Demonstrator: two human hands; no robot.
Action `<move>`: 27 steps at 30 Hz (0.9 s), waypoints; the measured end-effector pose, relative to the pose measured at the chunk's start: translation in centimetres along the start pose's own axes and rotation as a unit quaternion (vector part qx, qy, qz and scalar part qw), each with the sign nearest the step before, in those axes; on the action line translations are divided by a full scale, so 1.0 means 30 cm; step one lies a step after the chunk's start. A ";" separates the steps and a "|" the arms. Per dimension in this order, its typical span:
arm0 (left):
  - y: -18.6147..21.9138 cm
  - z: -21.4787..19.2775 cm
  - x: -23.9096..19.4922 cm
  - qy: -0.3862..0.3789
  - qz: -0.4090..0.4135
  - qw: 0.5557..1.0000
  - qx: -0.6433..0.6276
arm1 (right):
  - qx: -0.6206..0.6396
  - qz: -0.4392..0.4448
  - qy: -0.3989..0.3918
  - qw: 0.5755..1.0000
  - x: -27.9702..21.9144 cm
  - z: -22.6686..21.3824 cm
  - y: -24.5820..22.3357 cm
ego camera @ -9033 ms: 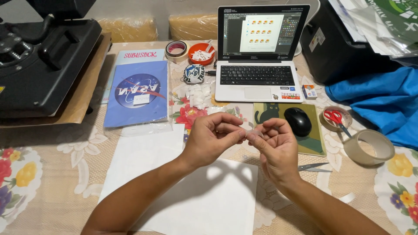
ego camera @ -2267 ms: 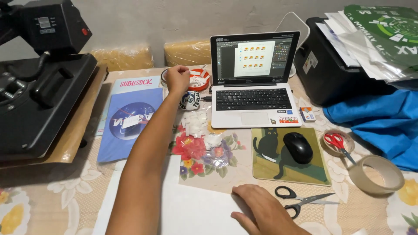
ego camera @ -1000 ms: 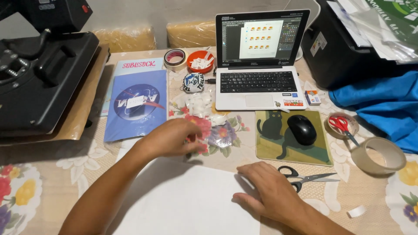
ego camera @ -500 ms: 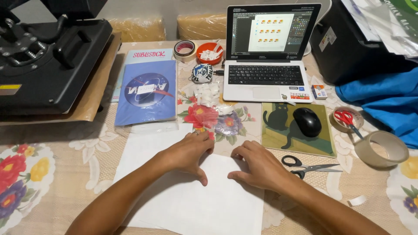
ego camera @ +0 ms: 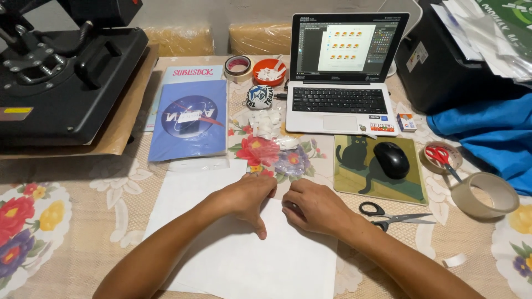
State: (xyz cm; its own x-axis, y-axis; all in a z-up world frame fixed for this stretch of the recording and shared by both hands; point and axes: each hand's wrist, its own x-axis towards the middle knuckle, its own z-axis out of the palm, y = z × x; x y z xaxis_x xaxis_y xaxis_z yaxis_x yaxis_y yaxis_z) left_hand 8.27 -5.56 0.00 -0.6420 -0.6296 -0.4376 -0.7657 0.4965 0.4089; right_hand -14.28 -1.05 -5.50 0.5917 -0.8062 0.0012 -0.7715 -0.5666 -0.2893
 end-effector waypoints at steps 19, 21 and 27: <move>0.008 0.047 0.031 -0.055 -0.084 0.994 0.034 | 0.182 0.194 -0.072 0.961 0.015 0.032 -0.028; 0.016 0.047 0.027 -0.058 -0.087 0.994 0.030 | 0.186 0.189 -0.075 0.961 0.007 0.039 -0.031; 0.000 0.064 0.038 -0.043 -0.074 0.995 0.051 | 0.091 0.173 -0.056 0.979 -0.019 0.071 -0.042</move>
State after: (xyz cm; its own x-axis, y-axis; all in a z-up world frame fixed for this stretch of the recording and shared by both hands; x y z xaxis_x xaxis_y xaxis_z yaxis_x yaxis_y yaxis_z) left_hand 7.45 -5.12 -2.04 -0.5202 -0.6487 -0.5555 -0.8489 0.4639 0.2532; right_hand -13.15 0.48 -7.19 0.3316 -0.9153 -0.2285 -0.8821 -0.2149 -0.4192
